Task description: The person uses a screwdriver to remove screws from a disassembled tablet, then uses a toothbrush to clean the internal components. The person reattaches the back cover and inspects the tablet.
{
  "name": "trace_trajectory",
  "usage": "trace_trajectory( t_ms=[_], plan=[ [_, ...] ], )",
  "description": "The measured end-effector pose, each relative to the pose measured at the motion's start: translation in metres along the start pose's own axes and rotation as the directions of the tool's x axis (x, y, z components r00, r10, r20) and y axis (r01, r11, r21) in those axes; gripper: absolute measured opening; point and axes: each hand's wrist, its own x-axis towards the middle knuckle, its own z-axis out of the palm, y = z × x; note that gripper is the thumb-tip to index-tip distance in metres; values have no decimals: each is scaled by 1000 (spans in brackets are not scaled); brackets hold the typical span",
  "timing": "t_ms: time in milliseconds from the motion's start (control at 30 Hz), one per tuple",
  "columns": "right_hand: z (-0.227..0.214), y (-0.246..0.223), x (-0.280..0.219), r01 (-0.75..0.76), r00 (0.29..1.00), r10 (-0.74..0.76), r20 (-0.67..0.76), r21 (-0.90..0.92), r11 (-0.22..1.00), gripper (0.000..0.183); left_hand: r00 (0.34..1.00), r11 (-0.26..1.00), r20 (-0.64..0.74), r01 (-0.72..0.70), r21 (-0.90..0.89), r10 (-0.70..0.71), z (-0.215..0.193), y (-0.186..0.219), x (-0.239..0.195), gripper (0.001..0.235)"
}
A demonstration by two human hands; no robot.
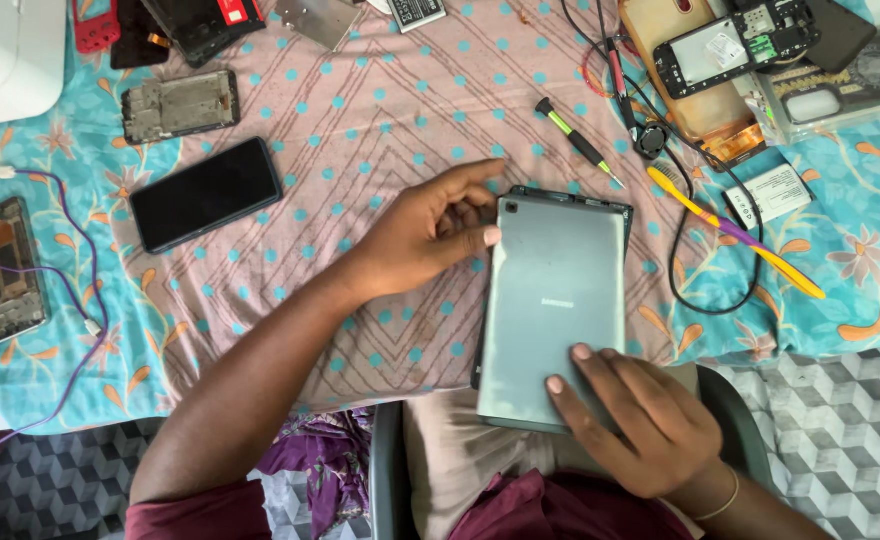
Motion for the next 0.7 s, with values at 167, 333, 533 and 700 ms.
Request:
trace_trajectory(
  t_ms=[167, 333, 533, 700],
  plan=[
    [-1, -13, 4, -265, 933, 211, 291, 159, 951, 54, 995, 992, -99, 2, 130, 11, 9, 3, 2, 57],
    [2, -15, 4, -406, 892, 336, 304, 207, 890, 71, 989, 942, -137, -7, 336, 56, 14, 13, 2, 56],
    [7, -15, 0, -402, 901, 348, 260, 191, 896, 65, 979, 866, -142, -61, 496, 150, 21, 25, 1, 53],
    [10, -15, 0, -400, 908, 349, 230, 231, 887, 62, 989, 850, -136, 16, 527, 65, 21, 30, 3, 55]
  ],
)
